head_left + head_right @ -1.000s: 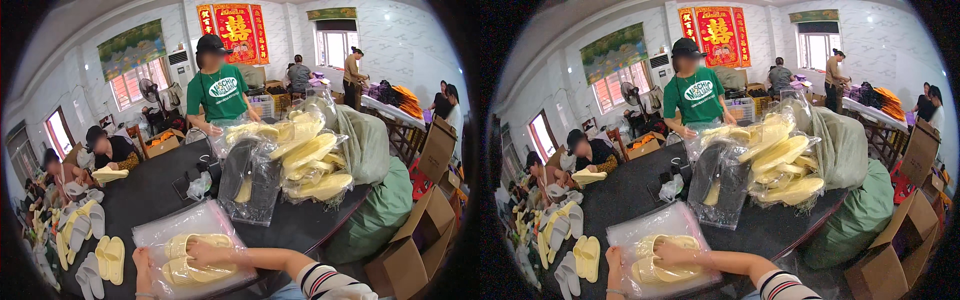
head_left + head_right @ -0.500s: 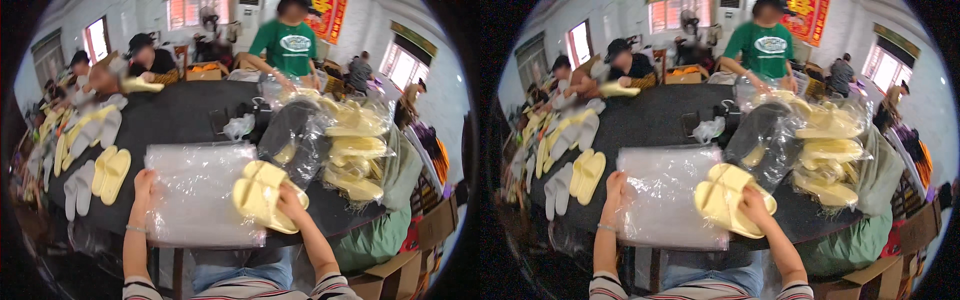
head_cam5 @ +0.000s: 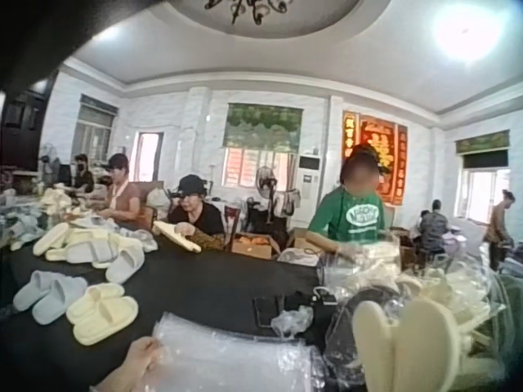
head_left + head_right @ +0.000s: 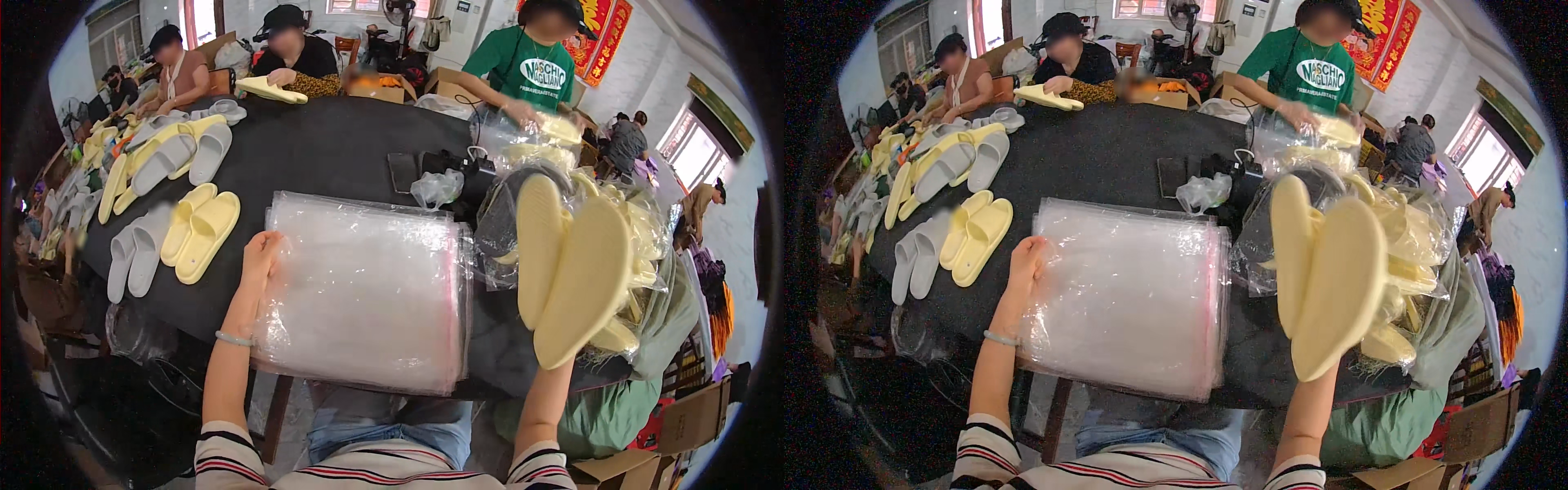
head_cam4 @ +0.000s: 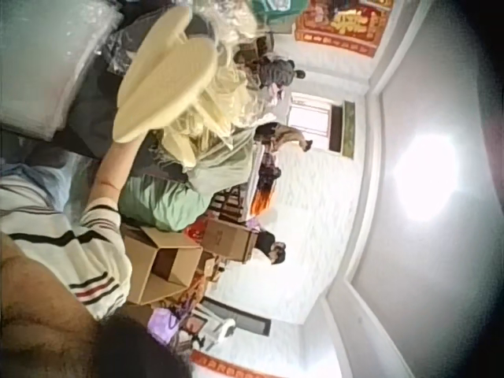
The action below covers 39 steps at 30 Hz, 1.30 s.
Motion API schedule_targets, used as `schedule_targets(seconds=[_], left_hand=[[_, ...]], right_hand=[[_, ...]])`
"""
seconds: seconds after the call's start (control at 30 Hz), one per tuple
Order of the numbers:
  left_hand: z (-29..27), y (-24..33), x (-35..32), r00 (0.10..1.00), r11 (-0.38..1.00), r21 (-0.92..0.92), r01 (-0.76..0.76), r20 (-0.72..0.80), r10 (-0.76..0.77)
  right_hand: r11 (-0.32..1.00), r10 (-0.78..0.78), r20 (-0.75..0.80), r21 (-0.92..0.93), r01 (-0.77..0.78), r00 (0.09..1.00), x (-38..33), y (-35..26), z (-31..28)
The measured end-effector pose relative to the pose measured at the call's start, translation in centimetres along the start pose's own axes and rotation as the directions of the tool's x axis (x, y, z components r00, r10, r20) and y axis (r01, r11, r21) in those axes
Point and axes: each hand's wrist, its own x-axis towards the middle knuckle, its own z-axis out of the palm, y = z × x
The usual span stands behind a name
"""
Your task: The person repeatedly picks up pairs of yellow and black plastic slippers, places them into clear plastic bags, and sets the packaged pairs aside on the table. The process is repeated continuously with multiple pairs of slippers.
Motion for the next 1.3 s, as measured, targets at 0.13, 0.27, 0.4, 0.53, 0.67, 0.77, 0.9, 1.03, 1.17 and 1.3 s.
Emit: schedule_targets(seconds=[0.13,0.27,0.4,0.53,0.67,0.77,0.9,1.03,1.17,1.3], left_hand=[[-0.3,-1.0,0.8,0.998,0.997,0.045,-0.064,0.021,0.063],[-0.4,-0.9,0.1,0.995,0.996,0.009,-0.087,0.050,0.086],[0.6,-0.3,0.2,0.993,0.987,0.117,-0.109,0.053,0.103],[-0.4,-1.4,0.5,0.980,0.977,0.115,-0.177,0.111,0.164],[-0.3,-0.9,0.3,0.985,0.993,0.044,-0.108,0.139,0.101],[-0.2,0.4,1.5,0.971,1.000,-0.019,0.023,0.238,-0.018],[-0.7,4.0,3.4,0.927,0.975,0.179,0.131,0.328,-0.184],[0.1,4.7,4.8,0.965,0.969,0.238,0.069,0.230,-0.125],[1.8,5.0,5.2,0.964,0.978,0.181,0.103,0.225,-0.143],[3.0,4.6,5.6,0.963,0.938,0.328,0.110,0.197,-0.182]], right_hand=[[0.978,-0.208,0.256,0.070,0.197,0.944,2.5,-4.1,6.1],[0.740,-0.623,0.501,0.129,0.660,0.600,2.4,-7.5,13.4],[0.683,-0.576,0.585,-0.039,0.729,0.571,-1.7,-2.3,18.3],[0.711,-0.530,0.609,-0.060,0.700,0.590,-3.1,0.1,19.5],[0.696,-0.586,0.564,-0.017,0.718,0.582,-3.3,0.5,19.6],[0.695,-0.596,0.551,-0.011,0.719,0.585,-3.4,0.2,19.3],[0.681,-0.625,0.522,0.003,0.732,0.580,-3.5,0.4,19.1],[0.652,-0.657,0.514,0.021,0.758,0.551,-3.2,0.7,19.0],[0.641,-0.673,0.578,0.145,0.754,0.461,-2.9,1.1,18.4],[0.692,-0.600,0.686,0.189,0.696,0.411,-2.9,0.7,17.9]])
